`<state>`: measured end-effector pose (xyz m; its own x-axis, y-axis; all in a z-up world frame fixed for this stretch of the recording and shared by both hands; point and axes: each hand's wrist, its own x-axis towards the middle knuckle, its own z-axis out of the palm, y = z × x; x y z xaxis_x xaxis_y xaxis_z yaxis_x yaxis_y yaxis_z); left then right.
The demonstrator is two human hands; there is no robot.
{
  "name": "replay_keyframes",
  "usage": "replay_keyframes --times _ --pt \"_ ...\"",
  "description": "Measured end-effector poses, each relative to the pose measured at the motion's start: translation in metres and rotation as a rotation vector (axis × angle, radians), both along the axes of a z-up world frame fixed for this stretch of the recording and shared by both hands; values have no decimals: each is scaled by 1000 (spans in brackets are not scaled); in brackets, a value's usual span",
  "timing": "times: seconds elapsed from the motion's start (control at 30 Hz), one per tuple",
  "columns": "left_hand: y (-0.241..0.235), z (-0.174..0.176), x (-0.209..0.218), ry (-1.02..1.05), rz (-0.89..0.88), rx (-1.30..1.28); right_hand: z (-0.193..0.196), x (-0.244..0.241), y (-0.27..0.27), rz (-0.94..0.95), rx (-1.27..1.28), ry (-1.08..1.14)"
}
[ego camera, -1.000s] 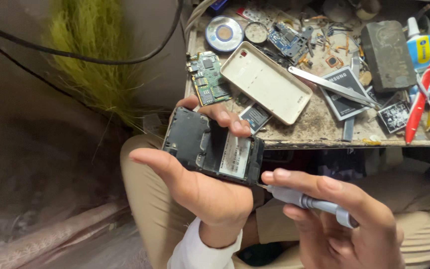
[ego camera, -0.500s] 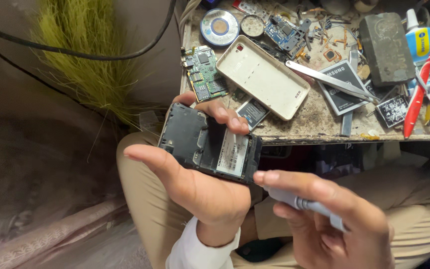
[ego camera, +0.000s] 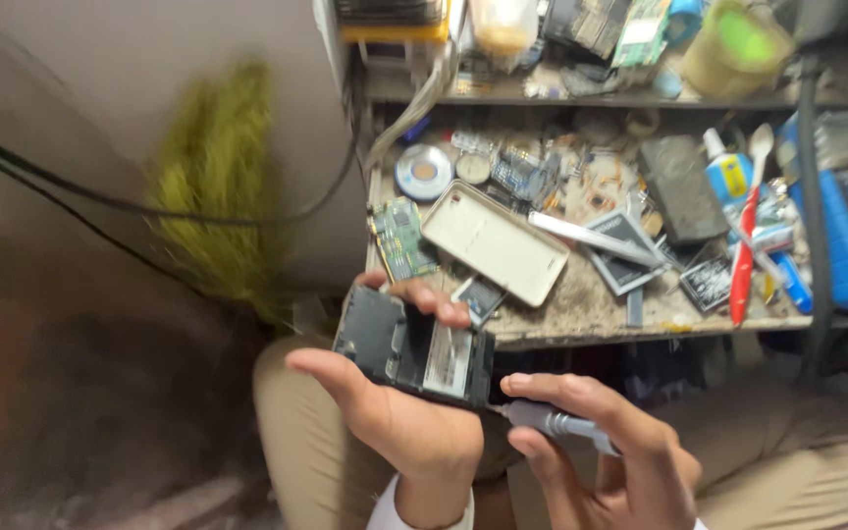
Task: The person is unscrewing a mobile phone using a small screwdriver while sitting with the device in their lap and a workspace filled with electronics parts.
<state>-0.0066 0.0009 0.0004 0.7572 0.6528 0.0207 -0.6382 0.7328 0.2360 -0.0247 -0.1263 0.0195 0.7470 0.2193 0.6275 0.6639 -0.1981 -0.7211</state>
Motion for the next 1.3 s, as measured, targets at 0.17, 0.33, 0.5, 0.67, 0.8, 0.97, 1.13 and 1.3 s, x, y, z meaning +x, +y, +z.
replay_keyframes --times 0.17,0.33,0.5,0.67,0.8,0.97,1.13,1.3 --pt "0 7 6 118 38 25 0 9 -9 46 11 -17" --pt "-1 12 8 124 47 7 -9 15 -8 -90 34 -5" --pt "-3 14 8 164 58 -7 -8 20 -14 -75 30 12" --pt "0 14 7 154 33 -25 -7 19 -17 10 3 174" --pt "0 15 7 154 36 -17 -8 20 -21 48 -79 44" --pt "2 14 5 197 38 -21 -16 22 -23 182 -48 -107" --pt "1 10 7 217 59 -7 -22 24 -21 144 -15 -80" --pt "4 1 10 134 -16 -45 -21 25 -17 35 16 -149"
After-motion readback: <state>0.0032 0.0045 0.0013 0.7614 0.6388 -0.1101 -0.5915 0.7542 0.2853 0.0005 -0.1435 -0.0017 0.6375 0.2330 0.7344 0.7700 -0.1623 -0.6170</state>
